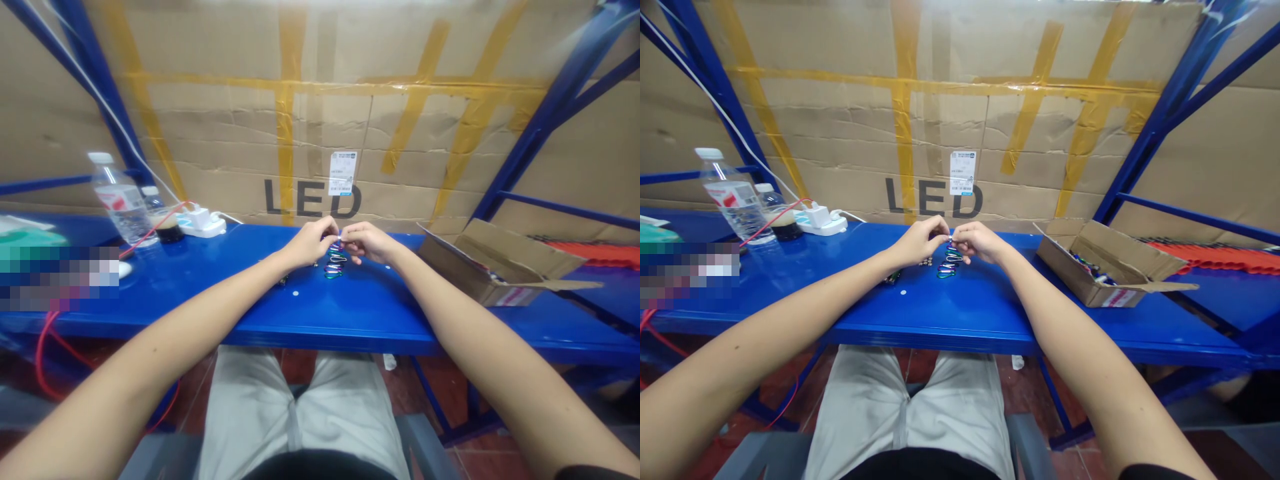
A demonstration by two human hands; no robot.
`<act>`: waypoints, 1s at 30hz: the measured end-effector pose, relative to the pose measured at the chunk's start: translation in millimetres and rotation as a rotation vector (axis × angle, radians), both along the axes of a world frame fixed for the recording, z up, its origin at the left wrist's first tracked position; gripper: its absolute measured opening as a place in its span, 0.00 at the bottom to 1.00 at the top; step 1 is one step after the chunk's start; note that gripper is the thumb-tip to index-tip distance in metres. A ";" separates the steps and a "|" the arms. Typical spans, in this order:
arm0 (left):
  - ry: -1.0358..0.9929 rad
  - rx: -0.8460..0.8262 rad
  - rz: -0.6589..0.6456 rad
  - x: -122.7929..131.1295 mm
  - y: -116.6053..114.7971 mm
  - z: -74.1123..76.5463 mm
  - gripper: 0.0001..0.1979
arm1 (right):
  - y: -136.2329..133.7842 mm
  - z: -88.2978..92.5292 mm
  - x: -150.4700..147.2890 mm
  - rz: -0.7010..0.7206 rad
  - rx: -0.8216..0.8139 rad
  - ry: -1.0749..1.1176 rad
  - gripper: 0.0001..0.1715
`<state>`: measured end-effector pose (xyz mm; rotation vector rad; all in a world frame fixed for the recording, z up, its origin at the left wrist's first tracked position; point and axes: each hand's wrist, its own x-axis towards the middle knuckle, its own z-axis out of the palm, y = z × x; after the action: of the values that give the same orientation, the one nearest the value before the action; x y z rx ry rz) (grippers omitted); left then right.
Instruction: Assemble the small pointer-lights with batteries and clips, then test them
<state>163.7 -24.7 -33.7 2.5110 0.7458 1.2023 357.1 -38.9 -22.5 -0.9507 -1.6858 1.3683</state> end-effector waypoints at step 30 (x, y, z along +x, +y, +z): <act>-0.055 0.013 -0.039 -1.7 8.2 -2.7 0.07 | 5.4 5.4 -7.9 -0.040 -0.019 0.004 0.11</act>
<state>162.1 -16.5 -36.3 2.4803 0.6749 1.2622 349.1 -33.6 -17.0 -0.9868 -1.6449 1.3617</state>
